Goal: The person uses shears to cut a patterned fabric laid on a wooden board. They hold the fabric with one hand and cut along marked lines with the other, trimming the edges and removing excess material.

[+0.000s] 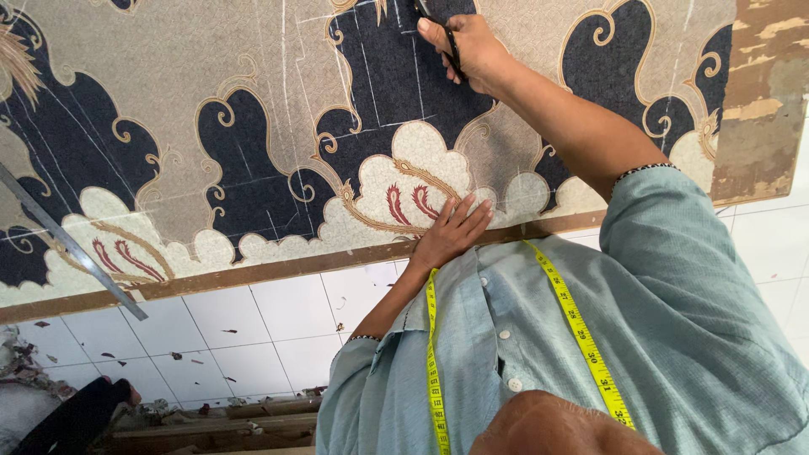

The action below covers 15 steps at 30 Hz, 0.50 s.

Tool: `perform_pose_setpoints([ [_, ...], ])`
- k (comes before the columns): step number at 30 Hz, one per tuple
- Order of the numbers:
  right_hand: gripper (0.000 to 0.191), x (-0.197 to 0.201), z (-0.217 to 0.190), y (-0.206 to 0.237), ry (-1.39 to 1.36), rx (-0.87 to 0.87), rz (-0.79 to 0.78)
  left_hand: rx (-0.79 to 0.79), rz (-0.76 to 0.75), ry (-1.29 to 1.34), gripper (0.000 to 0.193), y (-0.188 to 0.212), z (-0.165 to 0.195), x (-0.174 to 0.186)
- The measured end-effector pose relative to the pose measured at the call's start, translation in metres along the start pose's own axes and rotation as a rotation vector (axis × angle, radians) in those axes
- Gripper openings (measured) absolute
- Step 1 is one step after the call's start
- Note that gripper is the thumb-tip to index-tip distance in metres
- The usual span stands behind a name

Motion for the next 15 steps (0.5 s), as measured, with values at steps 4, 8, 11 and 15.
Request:
perform_pose_setpoints([
  [4,0.054,0.003,-0.010,-0.009,0.049,-0.012,0.022,-0.014,-0.006,-0.005,0.048,-0.001,0.001,-0.001],
  [8,0.051,0.002,-0.023,-0.019,0.068,0.052,-0.008,-0.007,-0.012,-0.021,0.049,-0.002,0.002,-0.001],
  [11,0.045,-0.001,-0.028,-0.018,0.085,0.090,-0.028,0.000,-0.018,-0.015,0.049,-0.002,0.004,0.000],
  [15,0.041,-0.001,-0.036,-0.010,0.057,0.149,-0.053,0.011,-0.069,0.050,0.054,0.000,0.006,0.006],
])
Point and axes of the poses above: each hand's wrist, its own y-axis away from the middle knuckle, its own x-axis out of the back of the hand, z = x × y, the point moved 7 cm from there along -y, towards the middle knuckle, and after that the axes turned 14 degrees about -z, right-handed, at the moved point
